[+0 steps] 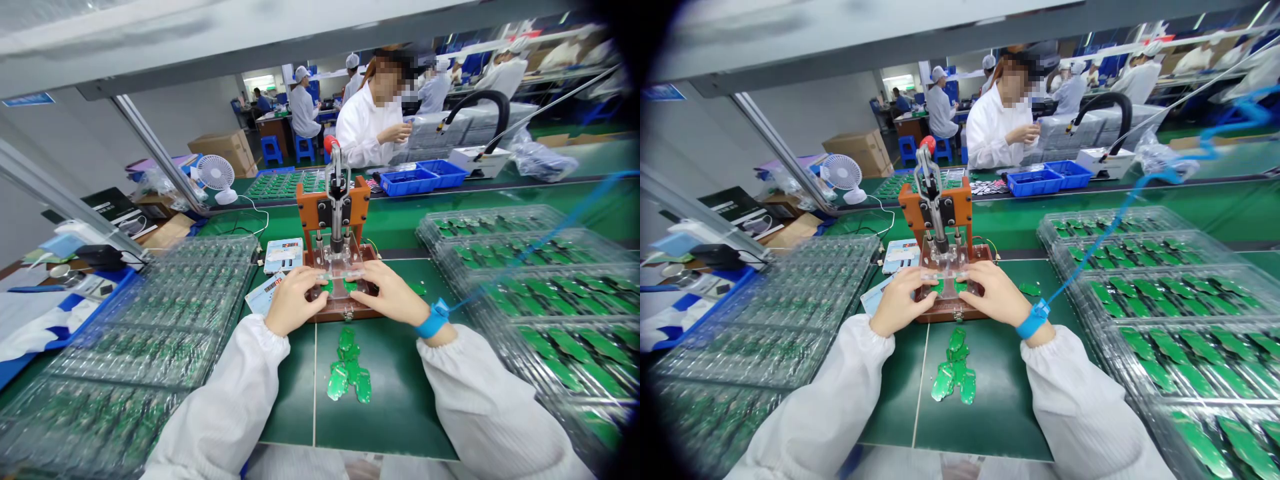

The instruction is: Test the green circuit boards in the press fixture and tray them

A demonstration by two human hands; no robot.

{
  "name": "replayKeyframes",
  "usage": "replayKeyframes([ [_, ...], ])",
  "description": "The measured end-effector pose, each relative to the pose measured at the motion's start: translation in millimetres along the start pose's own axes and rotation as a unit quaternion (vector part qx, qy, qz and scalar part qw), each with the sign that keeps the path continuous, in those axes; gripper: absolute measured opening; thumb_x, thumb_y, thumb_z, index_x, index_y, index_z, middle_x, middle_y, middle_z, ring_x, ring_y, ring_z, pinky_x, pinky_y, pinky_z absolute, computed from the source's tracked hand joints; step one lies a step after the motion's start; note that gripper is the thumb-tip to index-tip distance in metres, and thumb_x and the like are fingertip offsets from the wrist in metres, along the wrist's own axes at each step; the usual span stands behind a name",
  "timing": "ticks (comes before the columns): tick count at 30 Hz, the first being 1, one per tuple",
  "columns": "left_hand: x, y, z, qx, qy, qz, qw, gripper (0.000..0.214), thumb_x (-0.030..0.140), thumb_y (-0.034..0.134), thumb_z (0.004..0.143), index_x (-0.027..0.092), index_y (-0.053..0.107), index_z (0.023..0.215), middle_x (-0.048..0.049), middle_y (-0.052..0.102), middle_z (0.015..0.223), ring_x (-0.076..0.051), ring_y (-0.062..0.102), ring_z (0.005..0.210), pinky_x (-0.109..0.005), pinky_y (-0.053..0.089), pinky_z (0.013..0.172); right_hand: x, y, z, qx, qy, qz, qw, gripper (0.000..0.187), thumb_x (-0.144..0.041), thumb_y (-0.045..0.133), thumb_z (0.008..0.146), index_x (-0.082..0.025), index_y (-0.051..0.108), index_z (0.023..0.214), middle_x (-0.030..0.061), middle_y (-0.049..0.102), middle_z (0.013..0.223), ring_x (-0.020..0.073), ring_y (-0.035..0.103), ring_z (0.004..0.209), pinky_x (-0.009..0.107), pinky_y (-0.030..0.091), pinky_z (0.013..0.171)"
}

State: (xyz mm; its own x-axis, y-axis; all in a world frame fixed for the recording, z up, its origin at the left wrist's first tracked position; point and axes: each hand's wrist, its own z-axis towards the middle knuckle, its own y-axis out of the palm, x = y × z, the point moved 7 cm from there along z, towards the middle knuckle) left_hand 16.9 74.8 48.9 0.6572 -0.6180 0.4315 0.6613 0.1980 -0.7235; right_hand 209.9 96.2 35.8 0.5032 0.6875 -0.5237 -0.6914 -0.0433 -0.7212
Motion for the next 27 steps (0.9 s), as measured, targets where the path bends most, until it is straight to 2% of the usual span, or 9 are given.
replayKeyframes([
  [7,1.6,1.9,-1.0,-0.003,0.015,0.014,1.0,0.012,0.017,0.069,0.087,0.019,0.074,0.097,-0.007,0.076,0.114,-0.028,0.062,0.117,-0.049,0.054,0.103,-1.5,-0.2,-3.0,0.023,-0.003,0.028,0.999,0.022,-0.036,0.071,0.091,-0.025,0.075,0.109,0.0085,0.071,0.13,0.028,0.063,0.125,0.051,0.051,0.109],
  [10,6.0,0.2,-4.2,0.011,0.02,0.017,1.0,0.012,0.017,0.068,0.088,0.018,0.072,0.1,-0.0099,0.071,0.125,-0.029,0.059,0.124,-0.05,0.051,0.107,0.1,-10.9,-4.0,0.071,0.011,0.037,0.997,0.018,-0.033,0.069,0.092,-0.026,0.075,0.107,0.0067,0.073,0.126,0.0269,0.066,0.121,0.048,0.052,0.107],
  [12,14.3,-3.7,-9.7,0.058,0.025,0.005,0.998,0.009,0.018,0.066,0.09,0.018,0.071,0.098,-0.0113,0.071,0.121,-0.028,0.062,0.119,-0.049,0.052,0.103,2.8,-29.6,-1.3,0.136,0.036,0.039,0.989,0.016,-0.029,0.062,0.095,-0.025,0.074,0.105,0.007,0.075,0.118,0.0262,0.068,0.115,0.048,0.053,0.104],
  [15,38.3,-0.1,-22.3,0.11,0.078,-0.032,0.99,0.004,0.016,0.064,0.091,0.018,0.068,0.093,-0.007,0.073,0.094,-0.022,0.067,0.094,-0.041,0.057,0.088,0.9,-70.3,14.1,0.247,0.067,0.045,0.966,0.02,-0.024,0.053,0.097,-0.023,0.07,0.109,0.0073,0.075,0.113,0.0243,0.069,0.11,0.045,0.056,0.098],
  [17,58.9,14.9,-30.7,0.081,0.154,-0.043,0.984,0.005,0.016,0.064,0.091,0.017,0.067,0.095,-0.0066,0.074,0.094,-0.022,0.068,0.093,-0.04,0.058,0.086,-8.8,-98.3,36.8,0.303,0.048,0.059,0.95,0.021,-0.024,0.056,0.096,-0.022,0.068,0.114,0.0065,0.074,0.117,0.0232,0.069,0.111,0.042,0.056,0.097],
  [19,73.7,33.8,-38.4,0.027,0.221,-0.039,0.974,0.011,0.017,0.063,0.092,0.016,0.068,0.102,-0.0096,0.075,0.108,-0.025,0.068,0.108,-0.042,0.057,0.096,-21.8,-121.3,70.4,0.331,0.004,0.062,0.941,0.024,-0.026,0.059,0.095,-0.022,0.067,0.118,0.0061,0.074,0.119,0.0235,0.068,0.114,0.043,0.055,0.1],
  [21,77.7,49.2,-43.4,-0.018,0.25,-0.029,0.968,0.016,0.019,0.062,0.093,0.014,0.069,0.107,-0.012,0.072,0.12,-0.028,0.063,0.123,-0.044,0.054,0.106,-29.5,-134.8,112.6,0.319,-0.014,0.046,0.946,0.025,-0.032,0.058,0.099,-0.021,0.069,0.118,0.0068,0.075,0.117,0.0248,0.068,0.114,0.046,0.051,0.106],
  [23,75.0,57.9,-45.8,-0.043,0.254,-0.021,0.966,0.017,0.02,0.06,0.095,0.014,0.069,0.108,-0.0121,0.071,0.125,-0.028,0.06,0.129,-0.045,0.051,0.112,-26.6,-137.6,158.3,0.257,0.025,0.065,0.964,0.031,-0.04,0.052,0.104,-0.018,0.073,0.105,0.0075,0.078,0.103,0.0246,0.072,0.104,0.048,0.051,0.105],
  [27,68.5,61.1,-47.3,-0.053,0.247,-0.012,0.968,0.015,0.02,0.058,0.096,0.015,0.069,0.105,-0.0107,0.071,0.125,-0.027,0.059,0.131,-0.043,0.05,0.113,-37.4,-138.9,214.9,0.141,0.061,0.169,0.974,0.044,-0.04,0.045,0.108,-0.011,0.074,0.091,0.0024,0.074,0.077,0.0146,0.071,0.078,0.033,0.058,0.086],
])
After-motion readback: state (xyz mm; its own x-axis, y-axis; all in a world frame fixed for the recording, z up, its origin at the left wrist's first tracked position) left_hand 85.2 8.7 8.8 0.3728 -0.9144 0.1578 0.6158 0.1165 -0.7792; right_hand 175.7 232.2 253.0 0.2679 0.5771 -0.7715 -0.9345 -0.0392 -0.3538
